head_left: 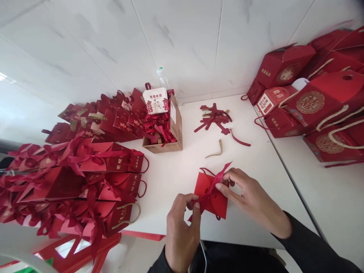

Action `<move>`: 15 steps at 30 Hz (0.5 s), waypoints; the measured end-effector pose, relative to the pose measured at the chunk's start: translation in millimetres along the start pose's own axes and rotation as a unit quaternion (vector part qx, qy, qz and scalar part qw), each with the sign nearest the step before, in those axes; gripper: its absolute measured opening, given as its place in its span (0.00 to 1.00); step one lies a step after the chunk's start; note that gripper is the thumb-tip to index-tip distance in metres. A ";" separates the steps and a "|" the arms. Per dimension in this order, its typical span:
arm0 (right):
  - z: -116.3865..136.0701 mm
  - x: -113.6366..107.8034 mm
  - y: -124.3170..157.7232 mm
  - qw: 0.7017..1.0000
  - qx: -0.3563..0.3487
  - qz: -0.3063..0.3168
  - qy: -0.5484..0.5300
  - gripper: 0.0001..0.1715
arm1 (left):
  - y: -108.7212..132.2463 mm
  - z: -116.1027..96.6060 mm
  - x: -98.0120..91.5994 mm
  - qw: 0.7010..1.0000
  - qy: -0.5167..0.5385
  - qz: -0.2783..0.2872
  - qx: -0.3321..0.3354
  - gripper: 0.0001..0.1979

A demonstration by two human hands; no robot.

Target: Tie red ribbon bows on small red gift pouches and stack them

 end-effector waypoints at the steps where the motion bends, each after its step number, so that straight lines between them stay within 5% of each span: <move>1: -0.3 0.3 0.6 1.000 -0.004 -0.001 0.002 0.14 | 0.6 0.8 0.4 1.000 0.004 -0.003 0.000 0.06; 9: -21.8 4.3 13.0 0.997 -0.055 -0.045 0.036 0.09 | 8.0 13.8 16.7 0.992 0.097 -0.046 -0.066 0.08; 15: -45.4 6.2 21.6 0.985 -0.117 -0.114 0.046 0.18 | 15.6 13.2 25.4 0.989 0.094 -0.094 -0.070 0.12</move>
Point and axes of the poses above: each hand's wrist, its own y-axis away from the middle knuckle, its own x-axis out of the palm, z = x × y, the point moved 7 cm from there along -y, towards the middle knuckle, and after that the axes turned 6 degrees about -y, right-handed, at the moved point
